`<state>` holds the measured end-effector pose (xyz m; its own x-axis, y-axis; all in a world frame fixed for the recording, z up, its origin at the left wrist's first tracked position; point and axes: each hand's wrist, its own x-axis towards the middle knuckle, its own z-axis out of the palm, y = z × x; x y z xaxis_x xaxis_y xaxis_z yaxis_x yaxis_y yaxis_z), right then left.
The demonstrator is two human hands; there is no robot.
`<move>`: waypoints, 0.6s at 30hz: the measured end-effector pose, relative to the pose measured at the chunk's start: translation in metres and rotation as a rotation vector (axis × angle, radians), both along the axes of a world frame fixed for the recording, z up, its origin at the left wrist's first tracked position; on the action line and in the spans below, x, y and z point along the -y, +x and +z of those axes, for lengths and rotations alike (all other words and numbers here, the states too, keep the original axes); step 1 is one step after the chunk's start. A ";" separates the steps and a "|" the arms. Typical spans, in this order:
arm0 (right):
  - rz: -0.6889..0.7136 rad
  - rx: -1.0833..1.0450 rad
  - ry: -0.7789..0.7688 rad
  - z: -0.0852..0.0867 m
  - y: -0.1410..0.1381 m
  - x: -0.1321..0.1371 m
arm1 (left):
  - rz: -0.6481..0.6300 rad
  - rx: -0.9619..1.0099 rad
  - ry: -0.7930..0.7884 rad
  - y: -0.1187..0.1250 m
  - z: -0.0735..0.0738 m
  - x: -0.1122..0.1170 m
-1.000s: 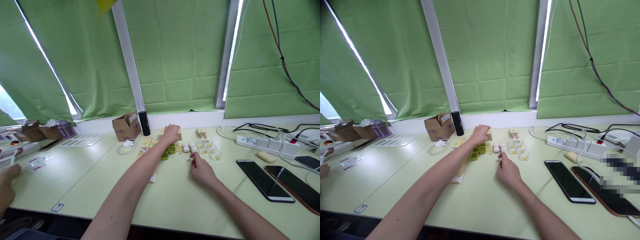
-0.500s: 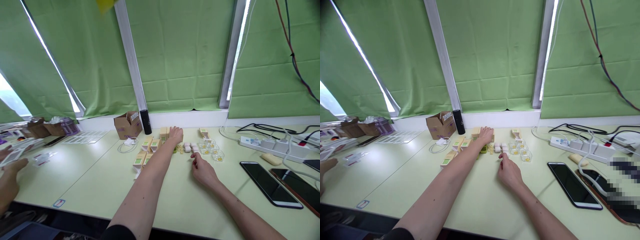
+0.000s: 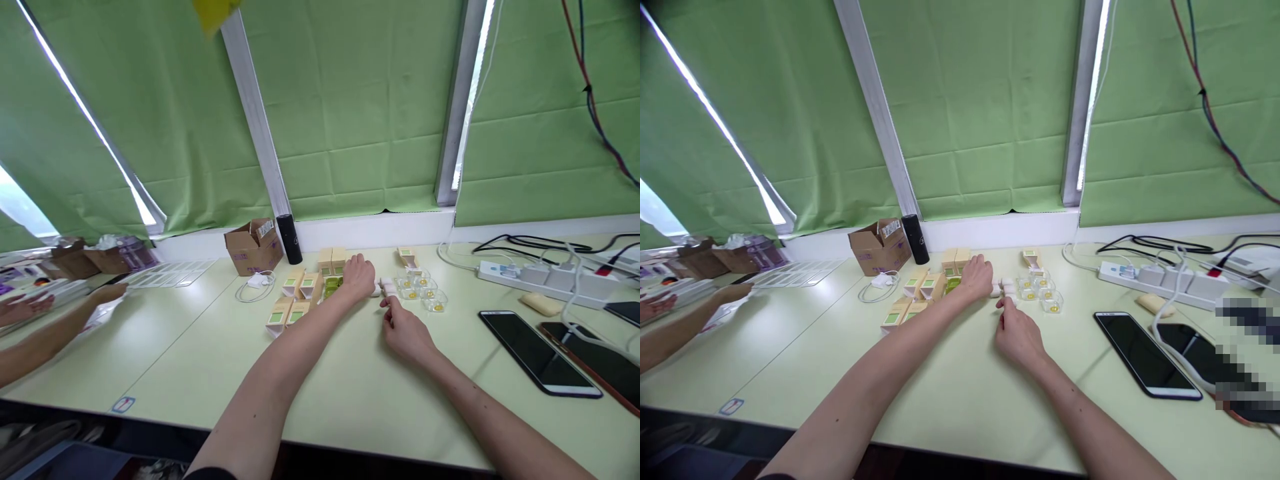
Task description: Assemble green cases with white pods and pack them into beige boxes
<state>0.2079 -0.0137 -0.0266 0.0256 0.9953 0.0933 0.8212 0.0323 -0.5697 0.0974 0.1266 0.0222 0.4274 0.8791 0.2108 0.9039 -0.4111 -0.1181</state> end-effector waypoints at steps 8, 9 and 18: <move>-0.003 0.008 -0.011 0.004 0.000 0.002 | 0.050 0.090 -0.132 0.008 -0.004 0.001; -0.002 0.007 -0.013 0.004 0.001 0.002 | 0.064 0.106 -0.145 0.009 -0.004 0.000; 0.006 0.008 -0.018 0.003 0.001 0.000 | 0.158 0.199 -0.270 0.018 -0.001 -0.021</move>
<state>0.2085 -0.0139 -0.0236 0.0188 0.9970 0.0757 0.8256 0.0272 -0.5636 0.1157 0.1475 0.0216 0.2560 0.9663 0.0274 0.9531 -0.2570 0.1601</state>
